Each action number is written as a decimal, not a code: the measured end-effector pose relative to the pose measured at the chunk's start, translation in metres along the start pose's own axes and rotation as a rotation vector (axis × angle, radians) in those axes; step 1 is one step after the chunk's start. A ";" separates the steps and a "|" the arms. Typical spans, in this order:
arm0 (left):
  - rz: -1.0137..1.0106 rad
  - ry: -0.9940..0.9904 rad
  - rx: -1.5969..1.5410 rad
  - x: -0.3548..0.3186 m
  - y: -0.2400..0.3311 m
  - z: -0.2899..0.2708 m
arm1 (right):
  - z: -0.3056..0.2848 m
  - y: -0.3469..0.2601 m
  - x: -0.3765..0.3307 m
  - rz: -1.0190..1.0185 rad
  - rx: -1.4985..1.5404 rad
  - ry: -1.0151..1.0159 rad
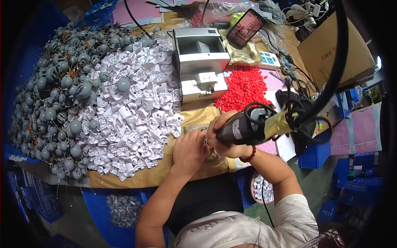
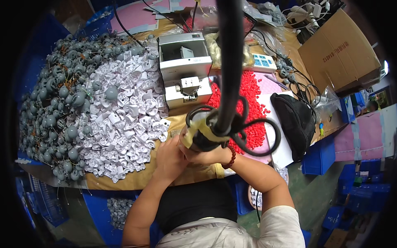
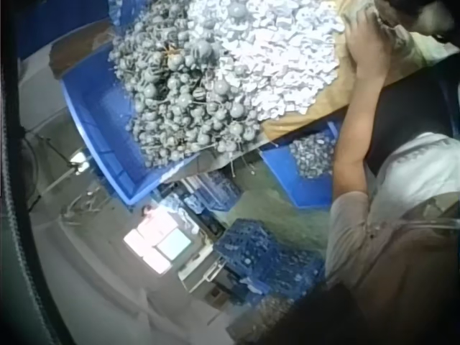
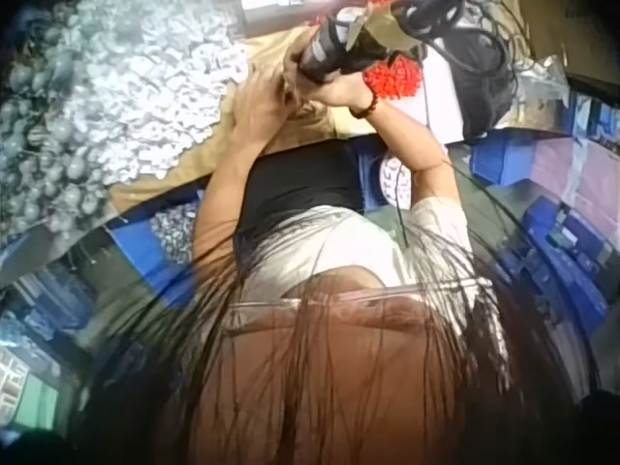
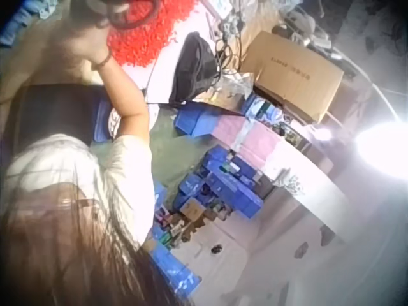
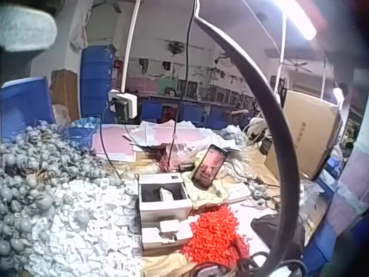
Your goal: Assembling small spherical toy parts using an electric screwdriver and a wooden jig.
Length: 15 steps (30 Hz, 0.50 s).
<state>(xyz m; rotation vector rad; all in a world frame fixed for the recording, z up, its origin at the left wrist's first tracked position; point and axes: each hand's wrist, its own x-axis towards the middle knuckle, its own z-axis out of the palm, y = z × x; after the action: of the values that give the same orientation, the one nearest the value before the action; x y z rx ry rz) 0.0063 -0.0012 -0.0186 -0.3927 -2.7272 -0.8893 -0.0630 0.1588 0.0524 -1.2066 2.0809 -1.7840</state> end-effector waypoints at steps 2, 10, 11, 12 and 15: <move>-0.008 0.004 0.004 0.000 0.001 -0.002 | -0.003 0.000 0.003 0.053 0.097 0.085; -0.107 0.010 0.005 0.006 0.012 -0.006 | -0.068 0.036 0.039 0.320 0.205 0.762; -0.110 -0.002 -0.003 0.006 0.011 -0.005 | -0.072 0.054 0.033 0.302 0.232 0.780; -0.120 -0.016 -0.008 0.004 0.011 -0.005 | -0.073 0.062 0.027 0.336 0.276 0.776; -0.067 0.004 -0.010 0.003 0.010 -0.008 | -0.070 0.071 0.015 0.389 0.380 0.777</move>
<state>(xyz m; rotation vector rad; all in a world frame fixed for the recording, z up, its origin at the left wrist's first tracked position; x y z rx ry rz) 0.0083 0.0021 -0.0063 -0.3029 -2.7475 -0.9204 -0.1467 0.2009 0.0152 0.0249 1.9295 -2.5027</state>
